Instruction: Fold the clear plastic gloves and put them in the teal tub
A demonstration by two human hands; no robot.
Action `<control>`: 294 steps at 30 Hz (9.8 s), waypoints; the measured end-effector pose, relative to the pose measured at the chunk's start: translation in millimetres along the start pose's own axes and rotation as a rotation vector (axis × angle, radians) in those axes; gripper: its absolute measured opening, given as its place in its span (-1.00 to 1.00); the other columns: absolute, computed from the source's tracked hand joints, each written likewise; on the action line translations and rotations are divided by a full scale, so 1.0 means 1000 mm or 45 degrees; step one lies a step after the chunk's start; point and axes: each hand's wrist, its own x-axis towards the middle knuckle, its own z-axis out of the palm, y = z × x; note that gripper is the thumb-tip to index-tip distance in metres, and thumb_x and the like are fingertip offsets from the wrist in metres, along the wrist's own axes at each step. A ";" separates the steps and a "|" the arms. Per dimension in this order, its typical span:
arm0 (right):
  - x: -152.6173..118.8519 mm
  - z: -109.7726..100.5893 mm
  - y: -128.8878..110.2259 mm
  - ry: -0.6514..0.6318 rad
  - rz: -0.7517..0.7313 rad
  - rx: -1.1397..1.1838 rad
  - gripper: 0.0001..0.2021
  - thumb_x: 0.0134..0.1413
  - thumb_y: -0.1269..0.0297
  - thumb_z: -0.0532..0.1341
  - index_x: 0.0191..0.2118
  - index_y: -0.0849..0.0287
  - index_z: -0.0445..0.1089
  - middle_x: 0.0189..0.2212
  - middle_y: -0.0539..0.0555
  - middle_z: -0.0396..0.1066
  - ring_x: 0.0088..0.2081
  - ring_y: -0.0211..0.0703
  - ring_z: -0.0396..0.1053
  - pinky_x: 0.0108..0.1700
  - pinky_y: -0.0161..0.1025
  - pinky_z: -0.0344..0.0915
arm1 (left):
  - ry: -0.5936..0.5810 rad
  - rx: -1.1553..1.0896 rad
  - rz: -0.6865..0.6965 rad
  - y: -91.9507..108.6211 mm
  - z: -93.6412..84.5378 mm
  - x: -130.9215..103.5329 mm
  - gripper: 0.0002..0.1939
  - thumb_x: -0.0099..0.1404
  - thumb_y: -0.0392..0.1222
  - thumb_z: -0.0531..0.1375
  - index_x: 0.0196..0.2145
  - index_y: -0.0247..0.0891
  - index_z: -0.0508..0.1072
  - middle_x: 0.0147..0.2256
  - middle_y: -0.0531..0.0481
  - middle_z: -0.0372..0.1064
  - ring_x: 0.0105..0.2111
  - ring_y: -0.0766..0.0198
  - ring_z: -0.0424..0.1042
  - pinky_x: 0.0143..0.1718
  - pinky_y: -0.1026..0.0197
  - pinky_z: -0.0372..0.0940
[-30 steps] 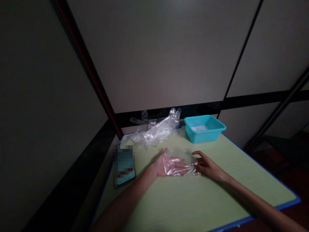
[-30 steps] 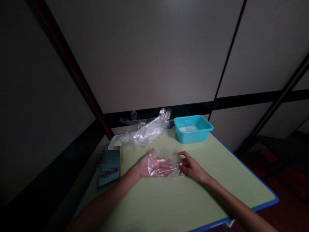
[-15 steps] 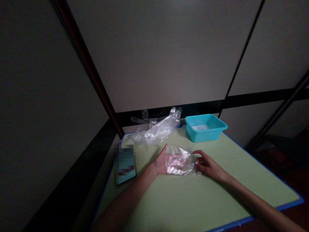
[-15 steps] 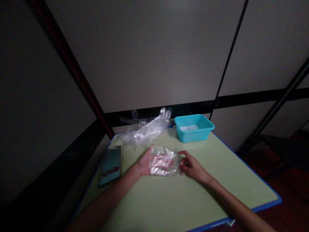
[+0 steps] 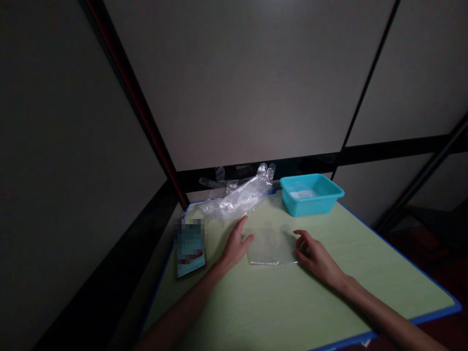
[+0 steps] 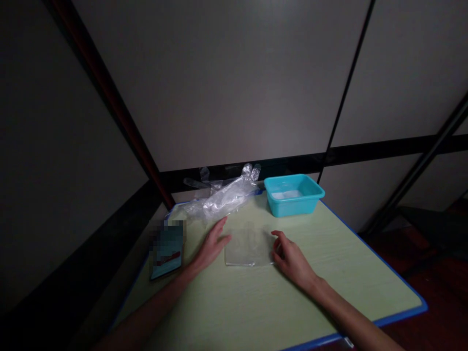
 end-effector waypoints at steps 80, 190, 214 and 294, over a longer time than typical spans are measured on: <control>0.122 0.031 0.018 -0.368 -0.118 0.514 -0.62 0.16 0.16 -0.14 -0.06 0.28 0.21 -0.32 0.17 0.44 -0.27 -0.16 0.40 -0.20 -0.15 0.30 | -0.987 1.368 0.767 0.015 0.039 -0.032 -0.36 0.26 0.08 -0.09 0.18 -0.33 -0.13 0.20 -0.08 -0.26 0.18 0.20 -0.26 0.16 0.11 -0.25; 0.015 -0.041 -0.011 -0.585 -0.344 -0.303 -0.34 -0.01 0.02 0.11 0.15 0.27 -0.03 0.14 0.30 -0.02 0.13 0.03 -0.02 0.09 -0.03 -0.01 | -0.209 1.130 0.426 0.020 0.000 -0.003 -0.77 0.17 -0.35 0.01 -0.20 -0.21 0.29 -0.28 0.02 0.36 -0.20 0.29 0.32 -0.12 0.23 0.18; 0.016 0.034 -0.006 -0.314 -0.420 -0.637 -0.40 0.17 0.05 -0.14 0.21 0.35 -0.22 0.19 0.27 -0.23 0.20 -0.06 -0.30 0.16 -0.02 -0.11 | -0.376 1.512 0.560 0.000 0.041 -0.041 -0.18 0.14 0.20 -0.02 0.17 -0.45 -0.12 0.19 -0.23 -0.25 0.18 0.08 -0.28 0.14 0.06 -0.18; -0.037 -0.038 -0.004 -0.470 -1.014 -0.810 -0.63 0.25 0.38 -0.18 -0.32 0.16 0.36 -0.46 0.00 0.36 -0.42 -0.25 0.25 -0.36 -0.27 0.16 | -0.091 0.033 0.184 -0.005 0.005 -0.043 -0.62 0.18 0.07 0.04 -0.39 -0.35 0.36 -0.52 -0.05 0.41 -0.49 0.26 0.37 -0.39 0.24 0.23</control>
